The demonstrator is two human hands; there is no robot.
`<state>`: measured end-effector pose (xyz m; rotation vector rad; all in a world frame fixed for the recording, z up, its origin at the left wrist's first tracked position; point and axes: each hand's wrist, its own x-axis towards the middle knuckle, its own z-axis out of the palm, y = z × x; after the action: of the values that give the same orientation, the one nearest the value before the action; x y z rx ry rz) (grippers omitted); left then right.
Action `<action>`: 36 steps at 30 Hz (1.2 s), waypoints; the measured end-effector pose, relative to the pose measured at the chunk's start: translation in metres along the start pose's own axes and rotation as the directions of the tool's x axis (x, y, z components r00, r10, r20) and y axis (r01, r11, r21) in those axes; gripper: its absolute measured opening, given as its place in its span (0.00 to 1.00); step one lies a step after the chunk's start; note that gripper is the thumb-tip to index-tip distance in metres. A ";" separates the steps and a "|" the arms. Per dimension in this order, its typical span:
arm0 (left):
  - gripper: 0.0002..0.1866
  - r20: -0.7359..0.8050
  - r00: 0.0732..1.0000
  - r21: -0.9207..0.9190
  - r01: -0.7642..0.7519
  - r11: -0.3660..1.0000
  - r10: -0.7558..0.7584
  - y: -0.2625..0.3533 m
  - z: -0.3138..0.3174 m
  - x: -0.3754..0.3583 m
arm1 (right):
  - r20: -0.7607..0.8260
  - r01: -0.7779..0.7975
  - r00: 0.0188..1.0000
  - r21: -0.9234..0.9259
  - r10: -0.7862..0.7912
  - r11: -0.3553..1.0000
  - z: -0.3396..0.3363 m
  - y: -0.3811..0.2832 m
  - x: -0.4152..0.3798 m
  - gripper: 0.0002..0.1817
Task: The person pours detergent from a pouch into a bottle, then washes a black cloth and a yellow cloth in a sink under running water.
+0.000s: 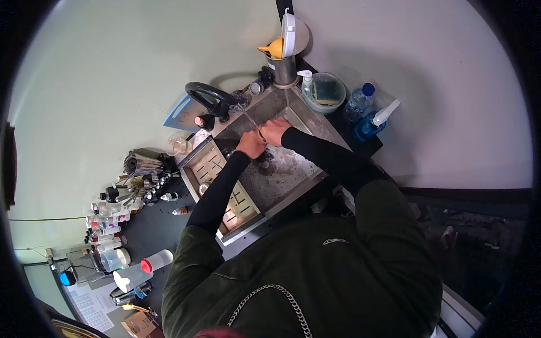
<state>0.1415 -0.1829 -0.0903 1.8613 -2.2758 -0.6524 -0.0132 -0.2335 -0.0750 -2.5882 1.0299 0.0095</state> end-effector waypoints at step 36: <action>0.26 -0.039 0.880 0.467 -0.403 0.787 0.474 -0.007 -0.070 -0.014 | 0.434 -0.418 0.802 0.899 -0.410 0.133 -0.046 -0.005 0.014 0.05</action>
<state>0.1764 -0.1873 -0.0277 1.3481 -2.7720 0.0974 -0.0056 -0.2544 -0.0322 -1.0716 0.4189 0.1076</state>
